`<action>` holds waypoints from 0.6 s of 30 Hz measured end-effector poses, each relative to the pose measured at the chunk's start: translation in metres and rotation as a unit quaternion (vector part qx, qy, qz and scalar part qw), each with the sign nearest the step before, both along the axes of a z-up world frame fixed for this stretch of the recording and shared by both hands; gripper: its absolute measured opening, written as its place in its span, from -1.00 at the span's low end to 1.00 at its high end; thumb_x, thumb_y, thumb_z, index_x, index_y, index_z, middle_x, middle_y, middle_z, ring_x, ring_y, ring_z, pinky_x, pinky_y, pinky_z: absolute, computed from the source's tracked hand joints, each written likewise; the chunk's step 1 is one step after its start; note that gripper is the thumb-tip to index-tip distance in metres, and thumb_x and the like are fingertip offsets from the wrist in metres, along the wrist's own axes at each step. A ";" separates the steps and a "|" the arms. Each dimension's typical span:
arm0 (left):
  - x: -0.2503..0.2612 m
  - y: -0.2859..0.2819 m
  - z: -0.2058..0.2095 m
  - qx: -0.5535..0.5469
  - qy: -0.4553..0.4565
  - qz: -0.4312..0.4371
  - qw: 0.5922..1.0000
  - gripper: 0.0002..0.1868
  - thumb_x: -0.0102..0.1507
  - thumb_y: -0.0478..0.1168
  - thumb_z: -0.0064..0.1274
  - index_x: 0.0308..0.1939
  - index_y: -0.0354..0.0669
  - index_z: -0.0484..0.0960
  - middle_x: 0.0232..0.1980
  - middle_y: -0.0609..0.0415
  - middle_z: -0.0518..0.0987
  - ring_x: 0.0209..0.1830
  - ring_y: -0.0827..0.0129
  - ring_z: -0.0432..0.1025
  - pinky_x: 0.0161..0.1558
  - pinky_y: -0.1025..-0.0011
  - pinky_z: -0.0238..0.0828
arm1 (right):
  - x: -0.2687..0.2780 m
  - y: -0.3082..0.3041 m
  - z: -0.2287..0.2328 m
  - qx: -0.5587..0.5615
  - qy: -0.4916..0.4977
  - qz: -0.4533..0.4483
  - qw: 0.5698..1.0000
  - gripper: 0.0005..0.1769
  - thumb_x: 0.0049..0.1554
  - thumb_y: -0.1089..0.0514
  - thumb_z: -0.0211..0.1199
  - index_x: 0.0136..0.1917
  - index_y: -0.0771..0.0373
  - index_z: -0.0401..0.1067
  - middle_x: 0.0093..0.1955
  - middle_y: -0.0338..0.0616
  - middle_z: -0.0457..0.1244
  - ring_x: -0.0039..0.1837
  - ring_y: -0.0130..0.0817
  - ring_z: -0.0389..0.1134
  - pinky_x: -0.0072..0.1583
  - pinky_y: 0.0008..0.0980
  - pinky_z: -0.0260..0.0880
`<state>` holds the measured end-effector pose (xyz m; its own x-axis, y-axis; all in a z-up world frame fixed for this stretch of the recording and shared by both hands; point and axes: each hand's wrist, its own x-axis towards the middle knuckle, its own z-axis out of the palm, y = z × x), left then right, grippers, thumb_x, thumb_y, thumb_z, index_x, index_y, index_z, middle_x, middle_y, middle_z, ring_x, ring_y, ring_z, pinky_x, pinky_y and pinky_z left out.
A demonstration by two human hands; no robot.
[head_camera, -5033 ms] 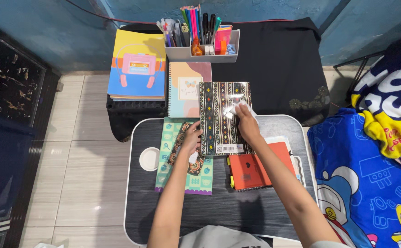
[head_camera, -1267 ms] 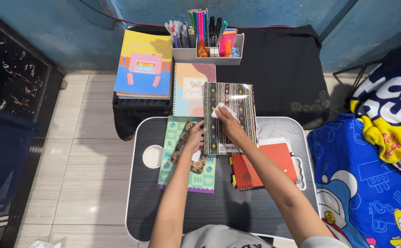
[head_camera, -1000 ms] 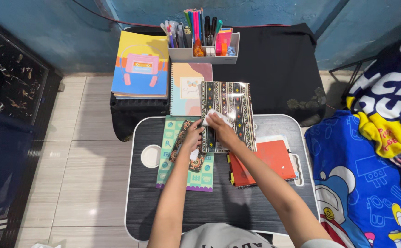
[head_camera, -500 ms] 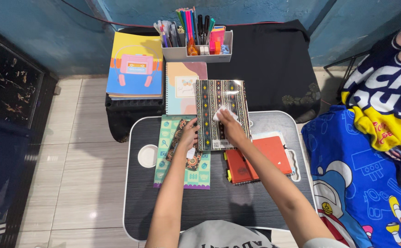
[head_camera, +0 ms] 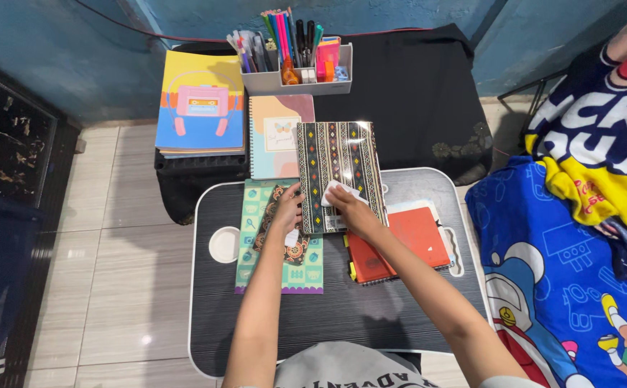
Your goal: The person wipes the covers of several notebooks with a white tissue, one at a time, then stacks them on the left side of the table. The person handles a patterned notebook, a yellow and blue notebook, a black patterned notebook, and a white spiral notebook.
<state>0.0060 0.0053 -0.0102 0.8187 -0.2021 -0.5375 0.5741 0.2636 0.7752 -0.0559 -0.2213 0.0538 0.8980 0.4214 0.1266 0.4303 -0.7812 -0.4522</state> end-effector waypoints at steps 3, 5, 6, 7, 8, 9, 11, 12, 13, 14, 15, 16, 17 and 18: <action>-0.002 -0.001 0.007 0.023 -0.002 0.001 1.000 -0.44 0.40 -0.31 -0.15 0.51 0.05 0.28 0.22 -0.09 0.55 -0.10 0.15 0.61 -0.17 0.21 0.61 | -0.010 -0.011 0.008 -0.007 -0.004 -0.001 1.000 -0.23 -0.01 0.53 0.13 0.46 0.15 0.31 0.57 -0.11 0.10 0.58 -0.14 0.07 0.39 -0.18 0.33; -0.003 -0.003 0.008 0.027 -0.011 0.007 1.000 -0.44 0.39 -0.33 -0.14 0.50 0.04 0.30 0.21 -0.12 0.57 -0.12 0.16 0.61 -0.21 0.22 0.61 | -0.012 -0.021 0.010 -0.016 0.001 -0.013 1.000 -0.25 0.04 0.53 0.11 0.46 0.10 0.35 0.58 -0.17 0.12 0.59 -0.20 0.10 0.37 -0.20 0.37; -0.004 -0.004 0.008 0.029 -0.015 0.011 0.999 -0.44 0.38 -0.34 -0.14 0.49 0.03 0.31 0.20 -0.13 0.57 -0.12 0.16 0.61 -0.23 0.23 0.61 | -0.013 -0.027 0.011 -0.008 -0.006 -0.017 1.000 -0.26 0.02 0.51 0.13 0.44 0.11 0.36 0.56 -0.15 0.14 0.57 -0.18 0.13 0.37 -0.19 0.37; -0.004 -0.004 0.008 0.023 -0.021 0.013 0.999 -0.44 0.38 -0.35 -0.13 0.49 0.01 0.31 0.19 -0.14 0.58 -0.14 0.17 0.60 -0.27 0.25 0.60 | -0.014 -0.033 0.013 0.000 -0.012 -0.021 1.000 -0.28 -0.01 0.49 0.15 0.42 0.13 0.37 0.53 -0.14 0.16 0.55 -0.16 0.15 0.37 -0.17 0.36; -0.004 -0.003 0.007 0.018 -0.028 0.016 0.999 -0.44 0.38 -0.35 -0.13 0.48 0.00 0.32 0.18 -0.15 0.58 -0.16 0.17 0.59 -0.30 0.27 0.59 | -0.015 -0.036 0.014 0.008 -0.018 -0.026 0.999 -0.29 -0.03 0.47 0.17 0.40 0.14 0.39 0.51 -0.12 0.17 0.53 -0.14 0.17 0.37 -0.16 0.36; -0.005 -0.003 0.007 0.014 -0.034 0.019 0.999 -0.44 0.38 -0.36 -0.12 0.48 -0.02 0.33 0.16 -0.17 0.58 -0.18 0.17 0.59 -0.34 0.28 0.59 | -0.016 -0.039 0.016 0.010 -0.017 -0.045 0.999 -0.31 -0.05 0.46 0.19 0.36 0.15 0.42 0.47 -0.10 0.20 0.48 -0.12 0.21 0.33 -0.16 0.38; -0.006 -0.004 0.007 0.020 -0.041 0.021 0.999 -0.45 0.38 -0.37 -0.14 0.48 -0.03 0.32 0.16 -0.13 0.58 -0.18 0.23 0.61 -0.33 0.36 0.63 | -0.015 -0.045 0.018 0.014 -0.015 -0.084 0.996 -0.36 -0.08 0.43 0.21 0.28 0.15 0.47 0.38 -0.06 0.26 0.37 -0.06 0.29 0.25 -0.16 0.42; -0.006 -0.003 0.006 0.023 -0.044 0.022 0.999 -0.46 0.38 -0.37 -0.15 0.47 -0.04 0.32 0.16 -0.11 0.58 -0.18 0.26 0.63 -0.33 0.40 0.66 | -0.014 -0.047 0.019 0.028 -0.028 -0.094 0.995 -0.46 -0.02 0.42 0.21 0.24 0.15 0.50 0.30 -0.07 0.29 0.31 -0.06 0.32 0.23 -0.15 0.44; -0.006 -0.004 0.005 0.017 -0.047 0.024 0.998 -0.46 0.38 -0.38 -0.15 0.47 -0.05 0.32 0.14 -0.10 0.59 -0.20 0.27 0.62 -0.33 0.40 0.65 | -0.013 -0.048 0.019 0.041 -0.040 -0.104 0.993 -0.55 0.05 0.40 0.21 0.20 0.15 0.52 0.22 -0.08 0.32 0.24 -0.06 0.35 0.20 -0.14 0.45; -0.006 -0.003 0.003 0.011 -0.050 0.027 0.998 -0.46 0.38 -0.38 -0.15 0.47 -0.06 0.32 0.11 -0.08 0.60 -0.22 0.29 0.62 -0.34 0.41 0.64 | -0.011 -0.051 0.020 0.055 -0.053 -0.113 0.991 -0.64 0.12 0.38 0.21 0.16 0.15 0.55 0.15 -0.09 0.35 0.18 -0.06 0.38 0.18 -0.13 0.47; -0.006 -0.003 0.000 0.005 -0.052 0.029 0.998 -0.46 0.38 -0.38 -0.15 0.46 -0.07 0.32 0.08 -0.07 0.61 -0.24 0.31 0.61 -0.35 0.42 0.63 | -0.009 -0.053 0.021 0.067 -0.079 -0.109 0.989 -0.68 0.11 0.38 0.22 0.12 0.17 0.54 0.10 -0.07 0.33 0.15 -0.04 0.38 0.16 -0.12 0.46; -0.005 -0.001 -0.003 0.015 -0.074 0.026 0.997 -0.46 0.39 -0.38 -0.12 0.47 -0.08 0.35 0.04 -0.06 0.61 -0.32 0.36 0.53 -0.42 0.43 0.53 | -0.007 -0.056 0.023 0.078 -0.105 -0.105 0.986 -0.72 0.10 0.38 0.23 0.09 0.20 0.53 0.05 -0.05 0.32 0.13 -0.01 0.37 0.14 -0.11 0.45; -0.003 -0.001 -0.006 0.026 -0.095 0.023 0.995 -0.46 0.39 -0.38 -0.10 0.48 -0.10 0.38 -0.01 -0.06 0.62 -0.39 0.41 0.44 -0.49 0.45 0.42 | -0.005 -0.058 0.025 0.090 -0.131 -0.100 0.982 -0.76 0.10 0.38 0.24 0.05 0.23 0.52 0.00 -0.03 0.31 0.10 0.01 0.36 0.13 -0.10 0.45; 0.000 -0.001 -0.007 0.037 -0.116 0.020 0.992 -0.46 0.40 -0.38 -0.07 0.49 -0.11 0.41 -0.05 -0.05 0.63 -0.47 0.44 0.35 -0.56 0.45 0.32 | -0.003 -0.061 0.029 0.121 -0.140 -0.110 0.977 -0.75 0.10 0.39 0.22 0.06 0.24 0.51 0.00 0.00 0.30 0.09 0.01 0.36 0.11 -0.10 0.44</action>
